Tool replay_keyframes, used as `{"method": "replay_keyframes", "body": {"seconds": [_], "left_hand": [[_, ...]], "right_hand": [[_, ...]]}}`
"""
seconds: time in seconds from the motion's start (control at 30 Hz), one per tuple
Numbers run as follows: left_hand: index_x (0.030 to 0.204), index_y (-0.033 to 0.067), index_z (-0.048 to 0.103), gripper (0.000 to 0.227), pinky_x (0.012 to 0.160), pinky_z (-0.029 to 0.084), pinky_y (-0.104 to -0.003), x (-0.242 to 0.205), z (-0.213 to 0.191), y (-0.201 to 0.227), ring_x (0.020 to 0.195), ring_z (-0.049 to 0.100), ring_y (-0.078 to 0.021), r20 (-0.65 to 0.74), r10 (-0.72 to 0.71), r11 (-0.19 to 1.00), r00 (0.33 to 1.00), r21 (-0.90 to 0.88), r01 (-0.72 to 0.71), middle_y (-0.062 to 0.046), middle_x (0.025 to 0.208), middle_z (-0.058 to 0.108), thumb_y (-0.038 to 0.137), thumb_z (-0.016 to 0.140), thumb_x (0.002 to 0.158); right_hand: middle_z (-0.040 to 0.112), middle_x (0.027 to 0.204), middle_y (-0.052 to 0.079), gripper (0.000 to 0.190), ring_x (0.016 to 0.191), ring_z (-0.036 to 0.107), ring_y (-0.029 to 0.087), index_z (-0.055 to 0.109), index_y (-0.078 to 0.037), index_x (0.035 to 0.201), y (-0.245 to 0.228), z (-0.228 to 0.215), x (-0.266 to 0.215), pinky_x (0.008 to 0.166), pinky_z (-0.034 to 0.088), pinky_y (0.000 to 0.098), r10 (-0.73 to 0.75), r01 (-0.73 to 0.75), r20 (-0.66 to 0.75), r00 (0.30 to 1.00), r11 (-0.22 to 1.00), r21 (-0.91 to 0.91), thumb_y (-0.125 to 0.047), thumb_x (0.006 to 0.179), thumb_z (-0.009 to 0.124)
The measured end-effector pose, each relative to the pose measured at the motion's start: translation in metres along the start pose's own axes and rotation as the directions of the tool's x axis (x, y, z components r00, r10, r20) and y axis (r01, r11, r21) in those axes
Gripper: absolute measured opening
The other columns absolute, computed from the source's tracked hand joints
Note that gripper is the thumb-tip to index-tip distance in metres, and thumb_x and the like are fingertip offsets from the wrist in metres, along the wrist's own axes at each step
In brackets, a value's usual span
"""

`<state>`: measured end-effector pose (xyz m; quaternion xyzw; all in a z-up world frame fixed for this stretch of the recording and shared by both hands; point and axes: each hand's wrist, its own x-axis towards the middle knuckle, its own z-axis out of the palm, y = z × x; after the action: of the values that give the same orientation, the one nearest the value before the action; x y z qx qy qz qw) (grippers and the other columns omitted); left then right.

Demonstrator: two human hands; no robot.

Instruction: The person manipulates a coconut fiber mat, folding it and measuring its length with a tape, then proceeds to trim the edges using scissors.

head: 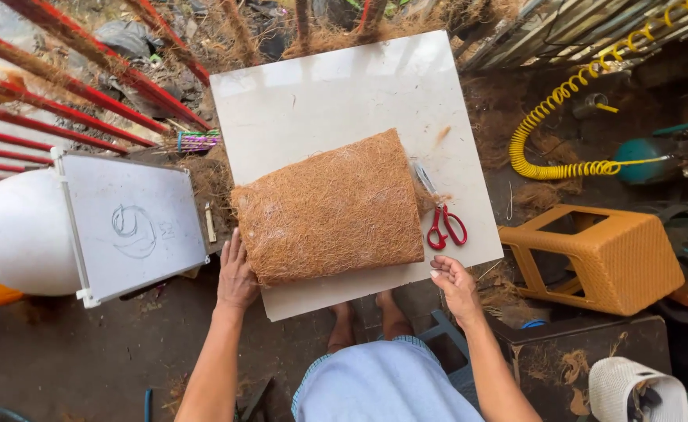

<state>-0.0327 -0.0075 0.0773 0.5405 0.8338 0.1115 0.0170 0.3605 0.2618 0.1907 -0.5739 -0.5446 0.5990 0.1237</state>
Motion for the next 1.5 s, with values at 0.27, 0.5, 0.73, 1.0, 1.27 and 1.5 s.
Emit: {"method": "replay_keyframes", "body": {"seconds": [0.27, 0.5, 0.73, 1.0, 1.27, 1.5], "left_hand": [[0.132, 0.0318, 0.058, 0.074, 0.129, 0.015, -0.047, -0.005, 0.037, -0.018, 0.15, 0.03, -0.0237, 0.3, 0.045, 0.961, 0.953, 0.246, -0.123, 0.005, 0.147, 0.05, 0.043, 0.071, 0.061], [0.146, -0.0014, 0.044, 0.051, 0.107, 0.038, -0.056, -0.033, -0.076, 0.065, 0.133, 0.041, -0.0421, -0.09, -0.696, 0.682, 0.713, -0.393, 0.617, -0.027, 0.142, 0.047, 0.0, 0.053, 0.096], [0.104, 0.0097, 0.067, 0.028, 0.083, 0.045, -0.036, -0.029, -0.068, 0.237, 0.088, 0.058, -0.0218, 0.315, -0.87, 0.127, 0.379, -0.599, 0.791, -0.007, 0.096, 0.063, 0.023, 0.071, 0.08], [0.157, 0.0305, 0.031, 0.07, 0.119, -0.004, -0.057, 0.171, -0.046, 0.278, 0.155, 0.001, -0.0311, -0.146, -0.075, 0.996, 0.986, 0.045, 0.082, -0.007, 0.168, 0.014, 0.068, 0.016, 0.1], [0.158, 0.0312, 0.026, 0.077, 0.122, 0.002, -0.058, 0.18, -0.019, 0.287, 0.154, 0.012, -0.0291, 0.386, -0.245, 0.968, 0.889, 0.041, 0.249, -0.003, 0.167, 0.017, 0.073, 0.022, 0.094], [0.161, 0.0311, 0.016, 0.079, 0.12, -0.006, -0.058, 0.177, 0.011, 0.273, 0.154, -0.002, -0.028, 0.434, -0.221, 0.969, 0.873, -0.005, 0.248, -0.001, 0.169, 0.003, 0.074, 0.014, 0.094]], "right_hand": [[0.068, 0.12, 0.019, 0.039, 0.111, 0.066, 0.028, 0.064, -0.005, 0.128, 0.001, -0.018, 0.03, 0.095, 0.053, 0.0394, -0.109, 0.055, -0.112, 0.988, 0.913, -0.405, -0.013, 0.09, 0.07], [0.057, 0.128, 0.017, 0.041, 0.119, 0.054, 0.035, 0.058, -0.001, 0.126, -0.004, -0.028, 0.068, 0.103, 0.044, 0.0451, -0.383, 0.223, -0.102, 0.918, 0.713, -0.664, -0.008, 0.087, 0.064], [0.061, 0.123, 0.015, 0.05, 0.115, 0.052, 0.037, 0.055, -0.007, 0.133, 0.006, -0.039, 0.086, 0.092, 0.043, 0.0528, -0.38, 0.244, 0.007, 0.925, 0.579, -0.778, -0.021, 0.086, 0.061], [0.07, 0.092, 0.011, 0.036, 0.099, 0.066, 0.032, 0.058, -0.012, 0.106, -0.021, -0.053, 0.1, 0.086, 0.049, 0.0472, -0.268, 0.291, 0.198, 0.943, 0.371, -0.882, -0.042, 0.087, 0.063], [0.072, 0.09, 0.019, 0.044, 0.092, 0.072, 0.039, 0.049, -0.01, 0.112, -0.034, -0.054, 0.126, 0.082, 0.053, 0.0533, -0.014, 0.312, 0.325, 0.946, 0.319, -0.895, -0.048, 0.091, 0.052], [0.073, 0.087, 0.017, 0.04, 0.095, 0.071, 0.04, 0.061, -0.01, 0.099, -0.054, -0.077, 0.083, 0.08, 0.054, 0.0502, 0.173, 0.077, 0.225, 0.959, 0.604, -0.793, -0.045, 0.079, 0.059]]}}
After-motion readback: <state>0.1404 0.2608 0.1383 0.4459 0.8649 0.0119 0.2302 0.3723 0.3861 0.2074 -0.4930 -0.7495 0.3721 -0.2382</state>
